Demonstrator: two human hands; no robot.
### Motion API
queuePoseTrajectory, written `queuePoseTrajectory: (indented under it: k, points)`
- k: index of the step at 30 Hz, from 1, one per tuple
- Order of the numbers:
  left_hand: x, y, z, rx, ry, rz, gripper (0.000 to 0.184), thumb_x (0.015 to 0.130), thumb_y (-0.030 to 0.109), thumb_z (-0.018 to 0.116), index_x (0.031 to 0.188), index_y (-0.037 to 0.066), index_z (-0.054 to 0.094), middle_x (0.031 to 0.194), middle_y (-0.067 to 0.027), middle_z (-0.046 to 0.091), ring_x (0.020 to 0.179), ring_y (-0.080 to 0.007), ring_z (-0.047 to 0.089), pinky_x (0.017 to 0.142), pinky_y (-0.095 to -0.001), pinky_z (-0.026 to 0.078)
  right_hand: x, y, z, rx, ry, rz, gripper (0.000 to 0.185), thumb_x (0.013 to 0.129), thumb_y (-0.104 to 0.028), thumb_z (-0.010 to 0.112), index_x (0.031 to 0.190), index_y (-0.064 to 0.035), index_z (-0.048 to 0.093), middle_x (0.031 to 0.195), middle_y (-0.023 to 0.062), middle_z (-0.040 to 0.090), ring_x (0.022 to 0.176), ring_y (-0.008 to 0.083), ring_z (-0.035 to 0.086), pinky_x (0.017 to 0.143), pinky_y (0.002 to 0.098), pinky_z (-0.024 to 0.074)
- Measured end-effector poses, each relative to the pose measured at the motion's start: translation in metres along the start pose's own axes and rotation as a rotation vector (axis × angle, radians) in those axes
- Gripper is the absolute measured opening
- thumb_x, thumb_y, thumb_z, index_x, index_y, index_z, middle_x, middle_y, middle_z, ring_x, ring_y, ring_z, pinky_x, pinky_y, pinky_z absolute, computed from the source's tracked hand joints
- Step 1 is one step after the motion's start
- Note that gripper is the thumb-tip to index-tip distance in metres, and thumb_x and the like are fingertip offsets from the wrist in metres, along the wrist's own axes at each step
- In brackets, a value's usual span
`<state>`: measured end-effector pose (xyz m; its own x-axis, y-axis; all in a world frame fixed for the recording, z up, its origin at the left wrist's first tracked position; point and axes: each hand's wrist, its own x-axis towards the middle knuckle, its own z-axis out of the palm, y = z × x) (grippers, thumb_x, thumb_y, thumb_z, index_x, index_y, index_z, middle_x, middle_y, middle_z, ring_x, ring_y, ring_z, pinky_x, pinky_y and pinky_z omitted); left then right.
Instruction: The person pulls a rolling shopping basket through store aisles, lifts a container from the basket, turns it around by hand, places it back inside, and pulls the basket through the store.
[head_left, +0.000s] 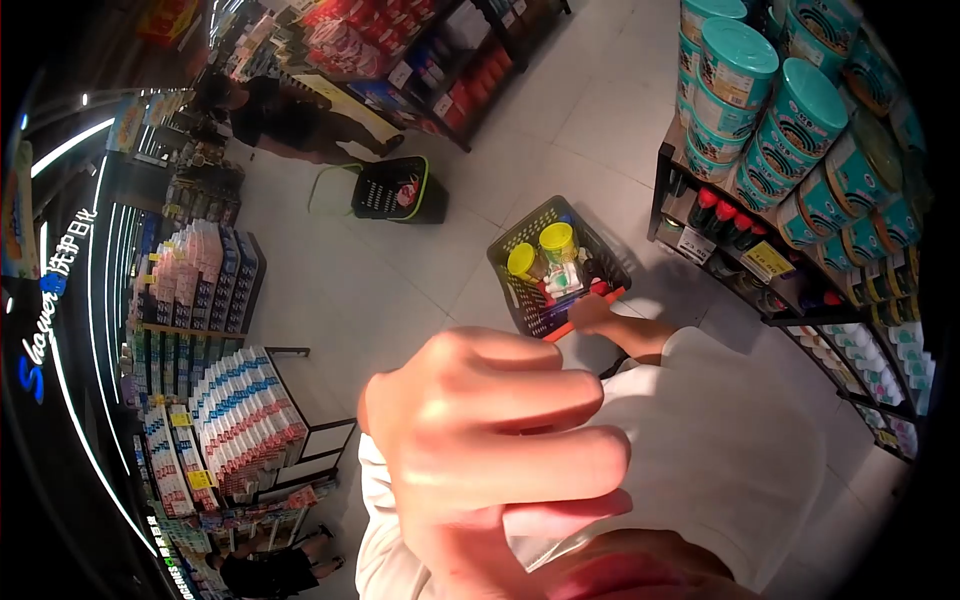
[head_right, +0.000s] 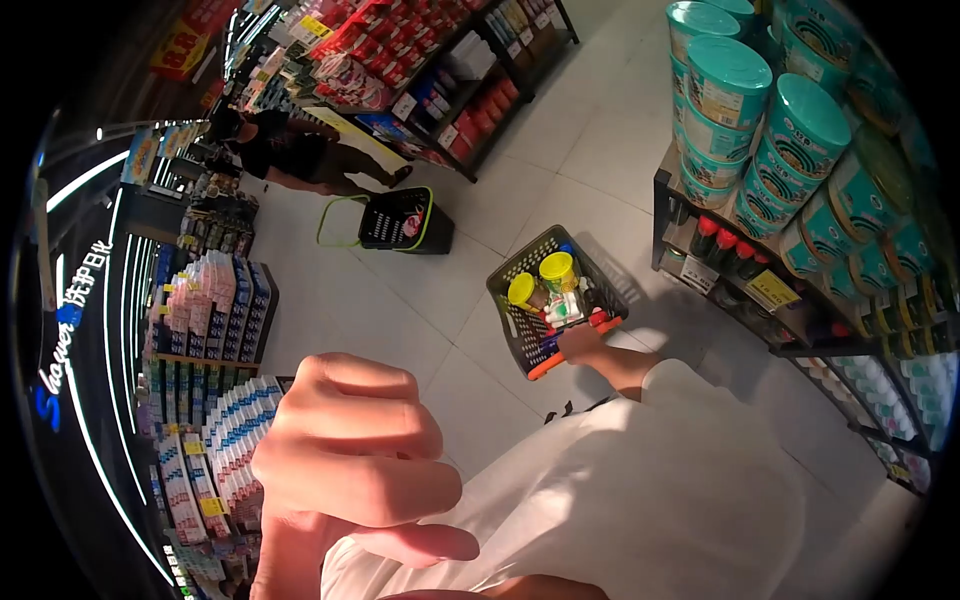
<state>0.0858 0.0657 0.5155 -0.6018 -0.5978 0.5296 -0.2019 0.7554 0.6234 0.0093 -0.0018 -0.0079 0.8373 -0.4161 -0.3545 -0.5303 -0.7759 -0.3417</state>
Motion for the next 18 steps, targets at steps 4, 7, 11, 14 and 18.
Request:
queuePoseTrajectory:
  k: [4,7,11,14,18]
  points:
    - [0.013,-0.029,-0.011,-0.058,0.022,-0.101,0.024,0.074,0.025,0.074,0.074,0.002,0.067,0.061,-0.0041,0.058,0.045,-0.0131,0.049,0.04,-0.0229,0.034,0.041,0.0,-0.004,0.05,-0.092,0.051,0.019,0.08,-0.011,0.057,0.088,-0.0091,0.074,0.09,0.0122,0.071,0.087,0.0285,0.069,0.07,0.0413,0.0536]
    - [0.026,-0.046,-0.02,-0.002,0.14,-0.127,0.015,0.074,0.015,0.069,0.079,0.001,0.066,0.062,-0.0049,0.058,0.047,-0.0145,0.05,0.041,-0.024,0.035,0.073,0.001,-0.014,0.056,-0.093,0.104,0.022,0.086,-0.013,0.054,0.095,-0.0097,0.074,0.097,0.0106,0.071,0.094,0.0266,0.068,0.073,0.0404,0.0537]
    - [0.005,-0.131,-0.038,0.346,0.259,0.012,0.022,0.075,0.003,0.066,0.096,-0.003,0.065,0.061,-0.0053,0.054,0.048,-0.0148,0.047,0.044,-0.0259,0.038,0.1,0.0,-0.044,0.023,-0.091,0.106,0.024,0.087,-0.015,0.054,0.101,-0.0115,0.073,0.1,0.0089,0.072,0.097,0.0248,0.068,0.075,0.0392,0.0543]
    - [-0.083,-0.235,-0.003,0.204,0.484,-0.538,0.032,0.082,0.0,0.062,0.114,0.0,0.061,0.063,-0.0042,0.05,0.054,-0.0115,0.046,0.052,-0.0255,0.04,0.167,0.008,0.008,0.003,-0.038,0.119,0.024,0.087,-0.016,0.053,0.1,-0.012,0.073,0.099,0.0085,0.072,0.093,0.025,0.069,0.072,0.0396,0.0549]
    - [-0.383,-0.366,0.137,0.234,0.741,-1.324,0.024,0.09,0.009,0.057,0.113,0.0,0.06,0.07,-0.0069,0.06,0.063,-0.016,0.057,0.063,-0.0297,0.048,0.175,-0.003,-0.048,0.023,-0.045,0.121,0.024,0.085,-0.018,0.054,0.093,-0.0096,0.074,0.096,0.0105,0.072,0.089,0.0261,0.07,0.072,0.0408,0.0556]
